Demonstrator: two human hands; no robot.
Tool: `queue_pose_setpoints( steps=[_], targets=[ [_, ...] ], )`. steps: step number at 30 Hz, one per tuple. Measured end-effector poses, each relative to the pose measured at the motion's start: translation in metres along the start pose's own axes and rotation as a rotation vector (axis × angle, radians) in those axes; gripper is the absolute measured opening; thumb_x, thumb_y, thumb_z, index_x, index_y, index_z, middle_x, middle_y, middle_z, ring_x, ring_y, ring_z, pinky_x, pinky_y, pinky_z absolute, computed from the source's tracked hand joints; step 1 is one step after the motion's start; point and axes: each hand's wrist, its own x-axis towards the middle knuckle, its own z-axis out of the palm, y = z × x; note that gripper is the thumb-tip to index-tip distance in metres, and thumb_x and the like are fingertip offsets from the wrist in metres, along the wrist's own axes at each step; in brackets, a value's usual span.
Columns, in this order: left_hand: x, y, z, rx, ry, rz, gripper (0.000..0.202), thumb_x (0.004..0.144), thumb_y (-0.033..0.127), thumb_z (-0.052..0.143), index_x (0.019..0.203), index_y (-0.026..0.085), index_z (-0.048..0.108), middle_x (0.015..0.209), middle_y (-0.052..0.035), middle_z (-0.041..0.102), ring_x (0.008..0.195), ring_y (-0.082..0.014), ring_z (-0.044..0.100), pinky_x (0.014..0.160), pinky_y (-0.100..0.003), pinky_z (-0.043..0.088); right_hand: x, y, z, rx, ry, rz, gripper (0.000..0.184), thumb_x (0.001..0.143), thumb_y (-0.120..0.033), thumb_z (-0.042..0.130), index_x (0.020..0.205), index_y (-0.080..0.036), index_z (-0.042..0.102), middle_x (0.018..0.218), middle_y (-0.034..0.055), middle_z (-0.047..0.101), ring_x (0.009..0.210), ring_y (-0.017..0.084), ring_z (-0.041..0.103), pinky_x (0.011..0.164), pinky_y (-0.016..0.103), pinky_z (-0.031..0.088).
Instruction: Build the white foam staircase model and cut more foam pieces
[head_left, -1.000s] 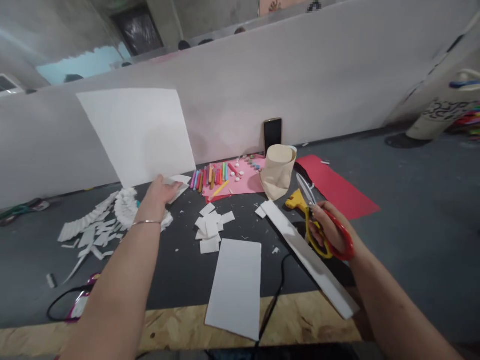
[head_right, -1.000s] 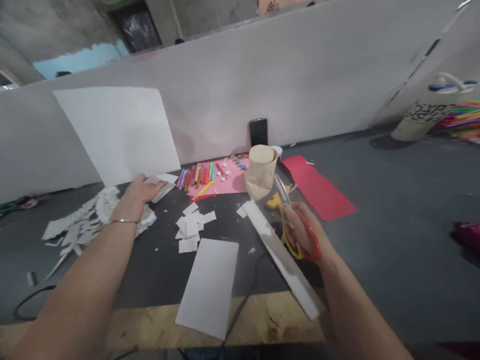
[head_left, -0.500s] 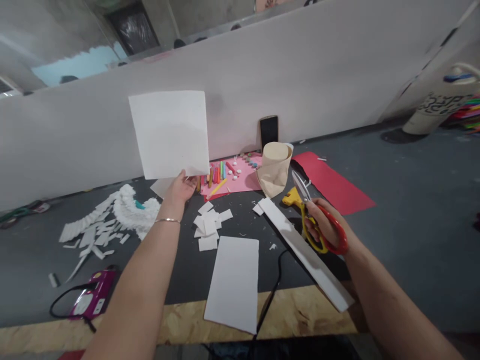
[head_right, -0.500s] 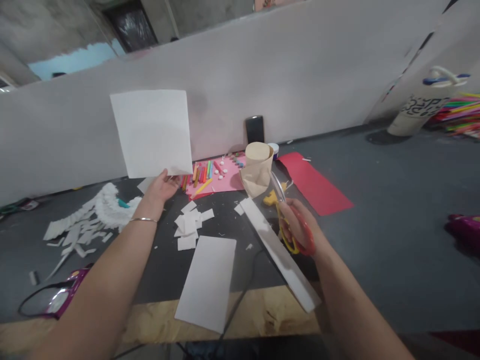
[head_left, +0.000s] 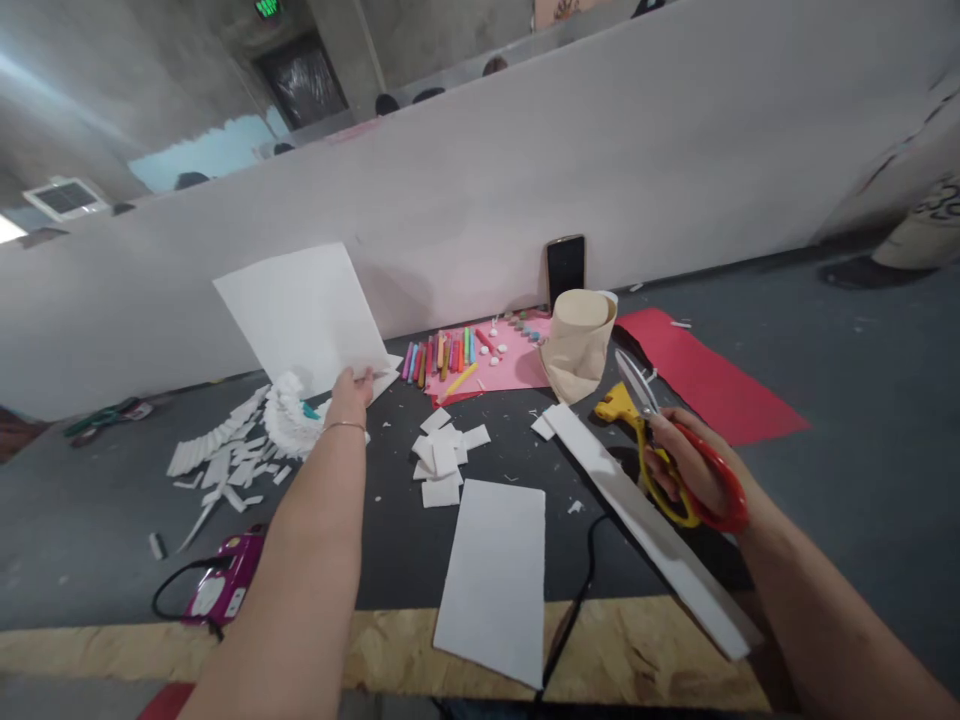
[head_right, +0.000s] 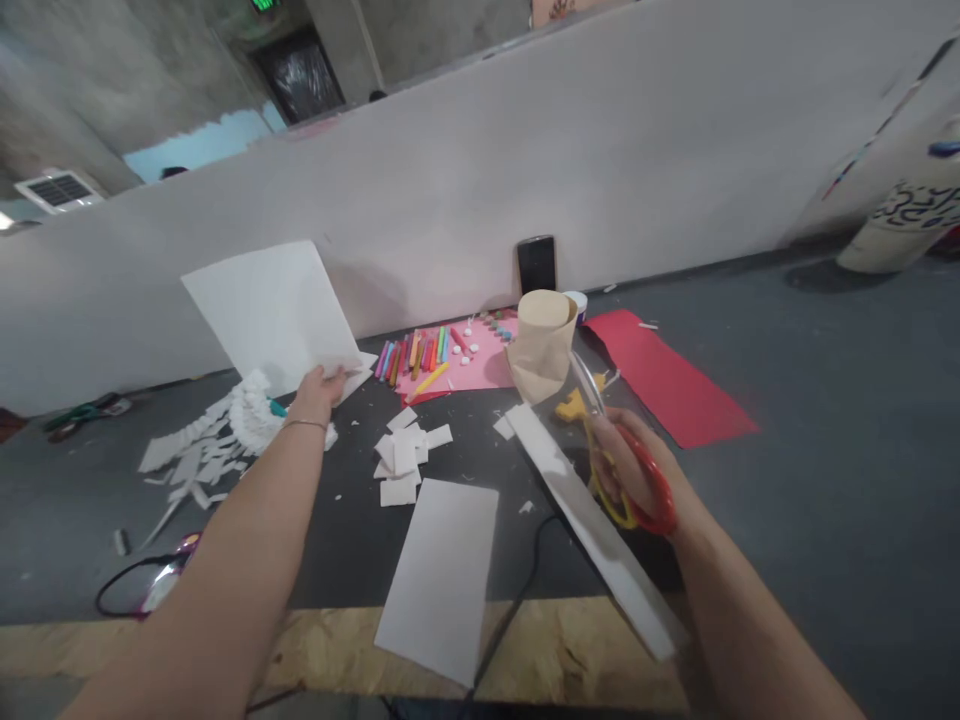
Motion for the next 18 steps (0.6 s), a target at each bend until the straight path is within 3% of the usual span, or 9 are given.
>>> queue_pose_setpoints(
  steps=[3, 7, 13, 18],
  targets=[
    [0.009, 0.001, -0.01, -0.009, 0.074, -0.039, 0.035, 0.09, 0.03, 0.062, 0.123, 0.017, 0.058, 0.127, -0.0112, 0.058, 0.109, -0.024, 0.06, 0.091, -0.043, 0.052, 0.0, 0.002, -0.001, -0.016, 0.013, 0.014, 0.037, 0.084, -0.06, 0.057, 0.088, -0.025, 0.048, 0.048, -0.0072, 0.05, 0.03, 0.008, 0.04, 0.032, 0.019, 0.032],
    [0.017, -0.001, -0.011, -0.06, 0.118, -0.143, 0.037, 0.091, 0.033, 0.06, 0.124, 0.016, 0.057, 0.126, -0.0112, 0.058, 0.107, -0.0237, 0.06, 0.089, -0.044, 0.053, -0.001, 0.003, -0.003, -0.055, 0.011, 0.02, 0.036, 0.084, -0.059, 0.058, 0.086, -0.025, 0.047, 0.049, -0.0064, 0.051, 0.031, 0.008, 0.04, 0.032, 0.02, 0.032],
    [0.009, -0.012, -0.01, -0.1, 0.067, -0.34, 0.038, 0.092, 0.035, 0.059, 0.125, 0.016, 0.056, 0.124, -0.0112, 0.059, 0.105, -0.0233, 0.061, 0.087, -0.044, 0.054, -0.003, 0.003, -0.004, -0.075, 0.005, 0.0, 0.033, 0.087, -0.056, 0.056, 0.083, -0.025, 0.045, 0.046, -0.0063, 0.051, 0.03, 0.009, 0.042, 0.033, 0.02, 0.033],
    [-0.011, -0.009, -0.016, 0.02, -0.02, -0.354, 0.036, 0.093, 0.035, 0.058, 0.124, 0.017, 0.058, 0.126, -0.0122, 0.058, 0.106, -0.0229, 0.061, 0.088, -0.044, 0.053, -0.005, 0.002, -0.004, -0.057, -0.002, -0.03, 0.036, 0.084, -0.058, 0.059, 0.082, -0.024, 0.045, 0.048, -0.0067, 0.051, 0.032, 0.008, 0.041, 0.034, 0.019, 0.033]
  ],
)
